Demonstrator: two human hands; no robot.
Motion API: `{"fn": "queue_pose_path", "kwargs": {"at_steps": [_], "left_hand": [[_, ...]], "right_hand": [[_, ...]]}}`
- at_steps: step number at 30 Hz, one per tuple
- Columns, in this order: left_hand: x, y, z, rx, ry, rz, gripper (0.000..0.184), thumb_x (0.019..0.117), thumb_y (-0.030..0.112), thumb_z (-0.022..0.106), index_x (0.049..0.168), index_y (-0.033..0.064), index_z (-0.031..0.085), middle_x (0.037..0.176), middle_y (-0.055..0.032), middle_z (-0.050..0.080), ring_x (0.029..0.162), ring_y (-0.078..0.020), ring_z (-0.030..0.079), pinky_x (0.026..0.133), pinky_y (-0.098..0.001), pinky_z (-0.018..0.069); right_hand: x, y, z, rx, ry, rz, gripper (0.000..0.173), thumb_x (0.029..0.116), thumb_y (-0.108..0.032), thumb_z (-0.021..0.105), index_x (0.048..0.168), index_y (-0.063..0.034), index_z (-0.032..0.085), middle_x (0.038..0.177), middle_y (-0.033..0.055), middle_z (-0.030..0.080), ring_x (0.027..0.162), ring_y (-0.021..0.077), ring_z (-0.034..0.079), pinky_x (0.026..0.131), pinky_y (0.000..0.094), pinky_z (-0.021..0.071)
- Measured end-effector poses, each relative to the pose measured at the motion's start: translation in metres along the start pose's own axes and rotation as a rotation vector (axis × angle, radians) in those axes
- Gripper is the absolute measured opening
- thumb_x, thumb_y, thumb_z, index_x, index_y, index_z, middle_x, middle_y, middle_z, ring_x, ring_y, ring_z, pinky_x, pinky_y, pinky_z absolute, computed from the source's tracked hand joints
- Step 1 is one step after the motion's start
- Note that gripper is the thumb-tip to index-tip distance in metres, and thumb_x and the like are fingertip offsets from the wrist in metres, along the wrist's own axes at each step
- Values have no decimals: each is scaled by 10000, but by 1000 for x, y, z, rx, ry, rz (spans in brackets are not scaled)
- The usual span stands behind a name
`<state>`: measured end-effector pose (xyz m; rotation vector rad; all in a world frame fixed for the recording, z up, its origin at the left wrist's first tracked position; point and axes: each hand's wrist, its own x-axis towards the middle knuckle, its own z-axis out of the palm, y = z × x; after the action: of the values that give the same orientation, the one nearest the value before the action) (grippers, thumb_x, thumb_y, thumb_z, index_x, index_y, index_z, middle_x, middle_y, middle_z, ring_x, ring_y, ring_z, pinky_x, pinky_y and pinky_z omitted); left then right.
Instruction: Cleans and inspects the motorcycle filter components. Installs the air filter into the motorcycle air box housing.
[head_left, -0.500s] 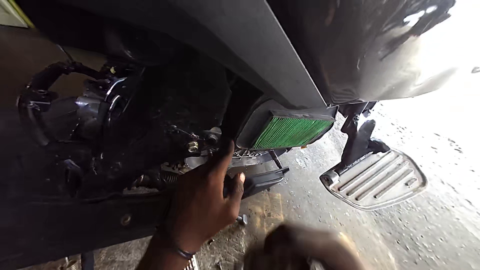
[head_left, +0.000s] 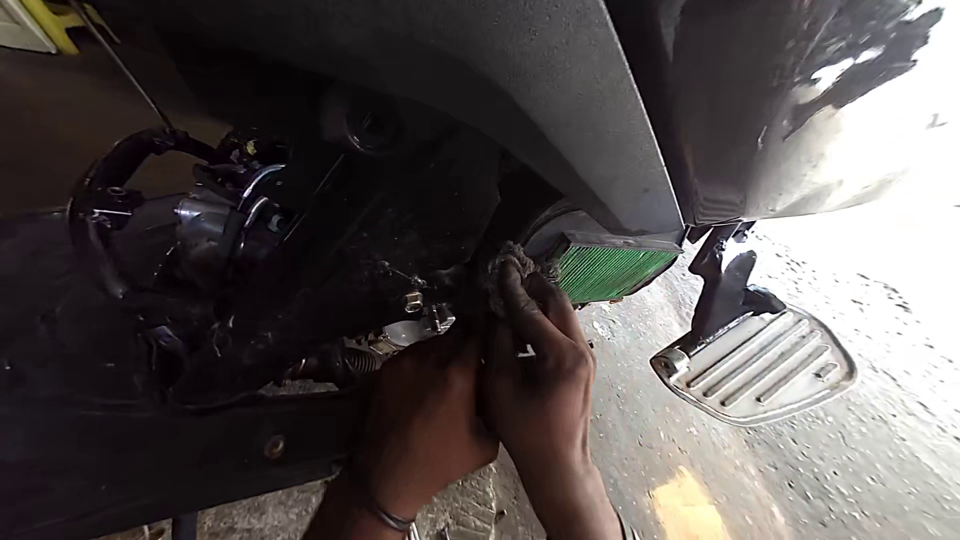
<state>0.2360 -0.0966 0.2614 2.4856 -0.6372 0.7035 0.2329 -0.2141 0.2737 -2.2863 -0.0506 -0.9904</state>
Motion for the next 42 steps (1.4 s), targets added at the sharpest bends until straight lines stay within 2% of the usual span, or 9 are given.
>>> {"fn": "queue_pose_path", "kwargs": {"at_steps": [5, 12, 16, 19, 21, 24, 31, 36, 42], "left_hand": [[0, -1, 5, -36, 18, -12, 324, 688, 356, 666, 932, 151, 724, 774, 12, 671, 596, -167, 647, 471, -409, 525], [-2, 1, 4, -46, 15, -11, 433, 772, 351, 624, 1113, 107, 733, 794, -12, 699, 612, -178, 657, 502, -404, 529], [1, -1, 3, -42, 6, 13, 303, 694, 359, 670, 893, 135, 719, 720, 3, 654, 577, -173, 644, 467, -404, 524], [2, -1, 0, -56, -63, -13, 225, 718, 341, 663, 832, 155, 719, 704, 14, 653, 580, -164, 645, 476, -412, 524], [5, 1, -3, -64, -103, -34, 254, 718, 344, 661, 879, 162, 735, 719, 21, 667, 596, -155, 651, 492, -415, 525], [6, 3, -7, -54, -116, -49, 346, 740, 377, 658, 992, 166, 767, 760, 22, 697, 626, -156, 667, 521, -417, 536], [4, 4, -2, -34, -72, -37, 531, 792, 401, 632, 1204, 84, 739, 806, -17, 725, 681, -182, 693, 576, -408, 564], [5, 5, -3, -20, -97, -33, 586, 811, 442, 641, 1264, 77, 714, 817, -22, 727, 697, -197, 695, 589, -415, 561], [3, 4, 1, -17, -59, -7, 589, 805, 420, 634, 1274, 73, 713, 834, -25, 734, 705, -192, 698, 584, -407, 560]], "right_hand": [[-12, 18, -7, 58, -108, 76, 435, 933, -209, 576, 1348, -171, 700, 1280, 28, 707, 1097, 113, 685, 839, 366, 593], [18, 2, -24, 353, -99, 155, 336, 902, -103, 605, 1201, -109, 756, 989, -30, 646, 753, 25, 620, 578, 189, 536], [0, 25, -25, -113, -266, -135, 433, 972, -346, 499, 1296, -164, 722, 1136, 28, 699, 990, 164, 656, 797, 409, 549], [9, 34, -43, -277, -432, -192, 410, 971, -436, 433, 940, -213, 777, 845, -54, 685, 849, 156, 652, 714, 416, 508], [21, 33, -50, -319, -494, -213, 392, 959, -434, 445, 713, -216, 660, 709, -65, 606, 755, 133, 630, 667, 393, 485], [30, 27, -52, -350, -532, -214, 392, 950, -402, 472, 640, -205, 611, 642, -48, 582, 696, 143, 627, 633, 406, 482], [33, 32, -59, -319, -607, -92, 413, 977, -438, 431, 736, -240, 702, 644, -70, 609, 691, 122, 641, 661, 451, 494], [43, 53, -66, 1, -784, 247, 403, 983, -418, 420, 695, -286, 669, 604, -105, 579, 588, 59, 583, 522, 379, 459], [36, 61, -67, -57, -739, 130, 405, 998, -454, 402, 773, -308, 705, 715, -139, 629, 713, 36, 625, 616, 399, 498]]}}
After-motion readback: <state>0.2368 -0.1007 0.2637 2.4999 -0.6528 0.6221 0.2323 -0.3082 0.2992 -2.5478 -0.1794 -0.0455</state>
